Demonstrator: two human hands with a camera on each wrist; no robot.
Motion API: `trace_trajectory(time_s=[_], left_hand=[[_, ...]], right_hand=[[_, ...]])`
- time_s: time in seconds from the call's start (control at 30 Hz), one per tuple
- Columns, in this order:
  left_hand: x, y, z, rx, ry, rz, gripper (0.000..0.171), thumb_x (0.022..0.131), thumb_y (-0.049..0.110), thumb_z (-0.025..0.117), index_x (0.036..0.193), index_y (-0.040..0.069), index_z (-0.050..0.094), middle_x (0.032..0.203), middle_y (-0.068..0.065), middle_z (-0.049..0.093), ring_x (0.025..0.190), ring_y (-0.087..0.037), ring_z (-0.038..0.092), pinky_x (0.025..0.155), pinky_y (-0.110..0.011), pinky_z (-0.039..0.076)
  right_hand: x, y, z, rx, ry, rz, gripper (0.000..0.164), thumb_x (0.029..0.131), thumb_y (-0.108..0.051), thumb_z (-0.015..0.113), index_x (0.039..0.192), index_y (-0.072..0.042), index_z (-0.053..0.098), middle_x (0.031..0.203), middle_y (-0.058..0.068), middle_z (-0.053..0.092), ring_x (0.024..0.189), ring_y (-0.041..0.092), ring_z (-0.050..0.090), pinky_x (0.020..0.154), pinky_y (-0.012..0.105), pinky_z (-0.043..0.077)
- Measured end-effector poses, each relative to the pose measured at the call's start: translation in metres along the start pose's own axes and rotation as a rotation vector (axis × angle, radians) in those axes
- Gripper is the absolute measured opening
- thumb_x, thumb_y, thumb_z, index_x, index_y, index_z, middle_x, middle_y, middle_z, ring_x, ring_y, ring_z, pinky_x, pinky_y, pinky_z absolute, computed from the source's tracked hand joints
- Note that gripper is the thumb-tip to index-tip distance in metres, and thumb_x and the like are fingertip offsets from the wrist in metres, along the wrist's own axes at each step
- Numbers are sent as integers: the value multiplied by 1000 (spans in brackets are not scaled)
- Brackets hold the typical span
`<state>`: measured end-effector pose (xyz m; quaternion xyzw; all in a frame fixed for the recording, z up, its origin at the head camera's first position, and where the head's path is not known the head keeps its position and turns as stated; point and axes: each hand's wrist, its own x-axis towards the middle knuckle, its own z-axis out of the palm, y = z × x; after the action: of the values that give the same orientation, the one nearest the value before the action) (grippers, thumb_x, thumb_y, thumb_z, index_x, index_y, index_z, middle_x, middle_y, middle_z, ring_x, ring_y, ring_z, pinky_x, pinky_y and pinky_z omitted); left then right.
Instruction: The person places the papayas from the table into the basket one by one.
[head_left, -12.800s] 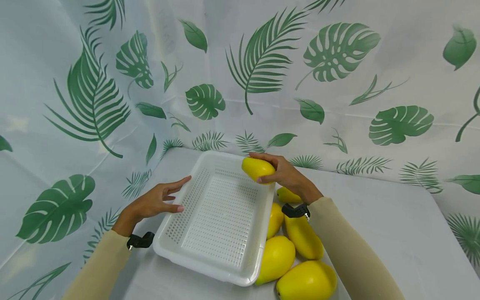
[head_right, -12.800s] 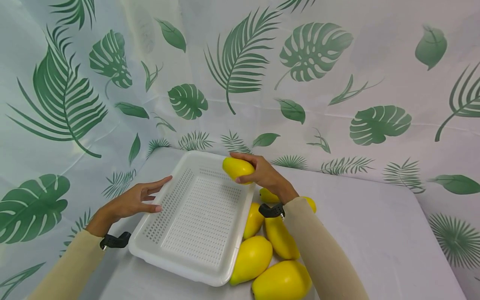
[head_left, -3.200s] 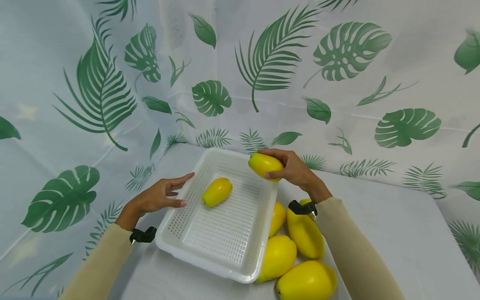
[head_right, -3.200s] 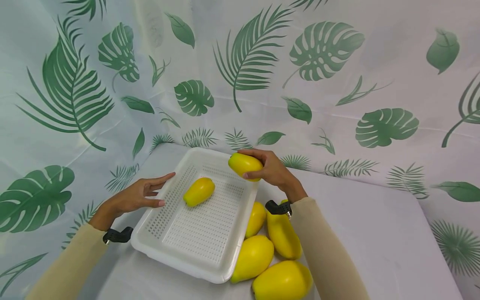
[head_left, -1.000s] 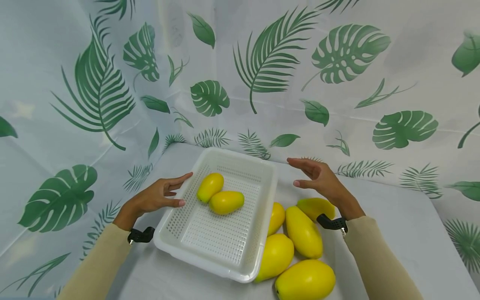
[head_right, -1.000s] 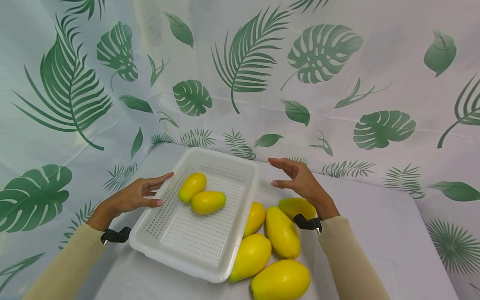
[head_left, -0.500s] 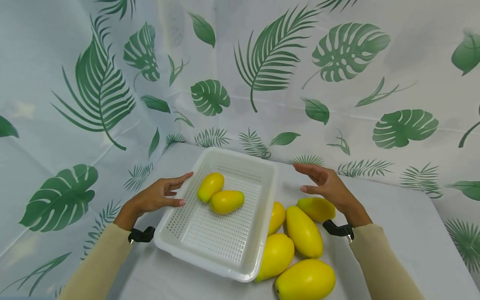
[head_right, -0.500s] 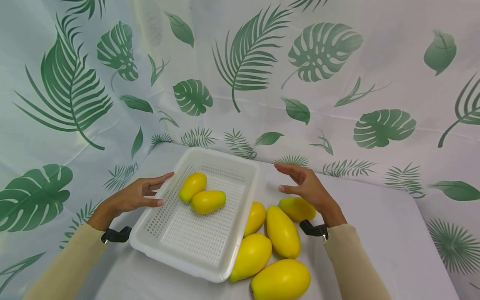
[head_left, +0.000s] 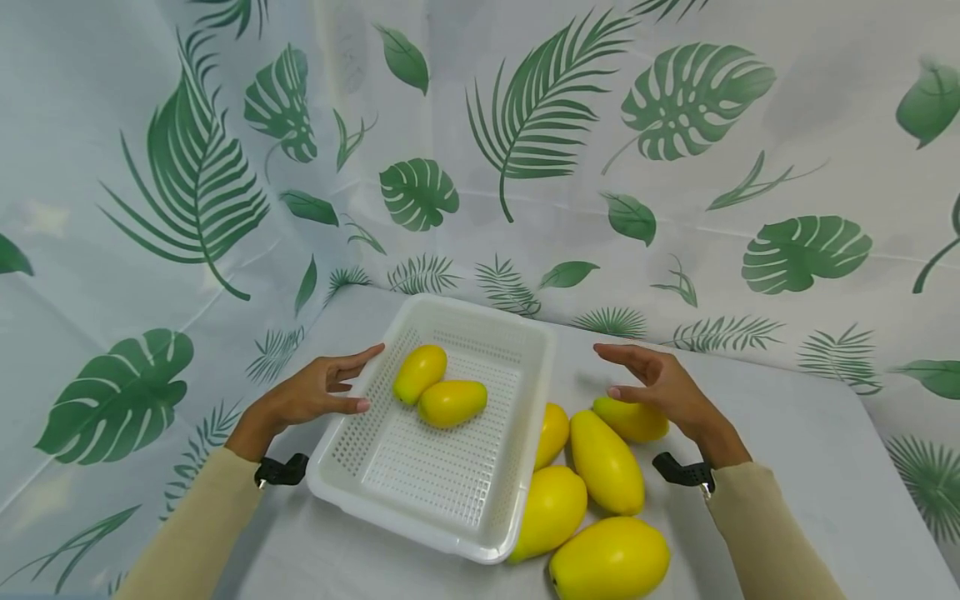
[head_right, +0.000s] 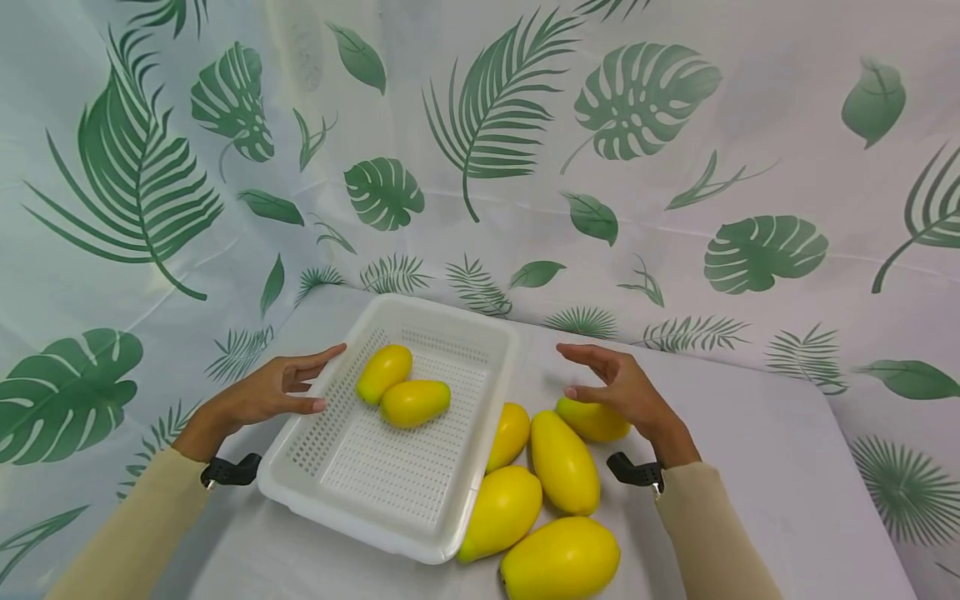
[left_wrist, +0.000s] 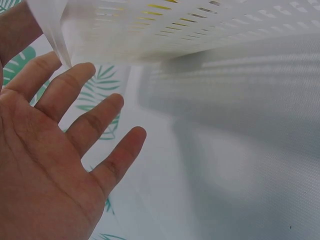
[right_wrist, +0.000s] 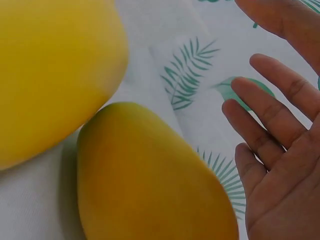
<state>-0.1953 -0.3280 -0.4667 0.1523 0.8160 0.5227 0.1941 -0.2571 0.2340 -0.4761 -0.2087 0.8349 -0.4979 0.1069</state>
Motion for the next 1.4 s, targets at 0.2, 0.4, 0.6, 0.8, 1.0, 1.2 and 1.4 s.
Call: trace_trajectory(time_s=[0.2,0.4,0.6,0.8,1.0,1.2,1.4], left_hand=[[-1,-2,-1,15,8,9,86,96,24,79,168,29,32,173,-6,36,139,-50,59,99,-54,63],[0,-4,-2,57,7,32,85,97,22,78,169,27,31,174,-9,35,145,-51,52,109,-63,55],[-1,-3,-2,39,1,33,85,98,19,77,169,26,31,174,-11,34,143,-52,54,105,-59,59],[0,-1,-2,13,-10,30,86,98,15,77,169,26,30,174,-10,34,140,-50,58,101,-54,63],[0,0,-2,-1,-13,24,86,98,15,77,169,28,30,174,-7,35,139,-50,58,99,-53,63],[0,0,-2,-2,-9,18,86,97,18,78,169,30,31,173,-6,36,141,-50,56,103,-55,62],[0,0,-2,3,-8,11,87,97,19,78,169,30,31,173,-6,36,141,-49,57,102,-53,62]], right_hand=[[-7,5,0,9,1,10,57,96,-15,80,150,-17,61,160,13,55,158,37,36,129,73,18],[-12,11,-2,-8,6,12,57,96,-14,80,149,-19,61,159,6,57,156,28,41,130,70,18],[-16,22,-7,-32,-14,9,58,96,-16,79,151,-12,60,159,12,56,156,33,40,127,75,19],[-24,32,-9,-71,-22,30,58,97,-21,79,151,-11,60,157,17,58,151,13,48,131,33,34],[-31,40,-7,-55,-18,45,58,98,-23,79,151,-10,59,156,18,59,138,1,56,108,2,37],[-34,49,-3,-21,-21,58,58,98,-21,78,151,-8,60,154,20,59,126,0,62,103,7,46],[-38,52,1,-22,-21,94,59,96,-23,81,150,-13,61,155,14,60,123,5,62,101,13,49]])
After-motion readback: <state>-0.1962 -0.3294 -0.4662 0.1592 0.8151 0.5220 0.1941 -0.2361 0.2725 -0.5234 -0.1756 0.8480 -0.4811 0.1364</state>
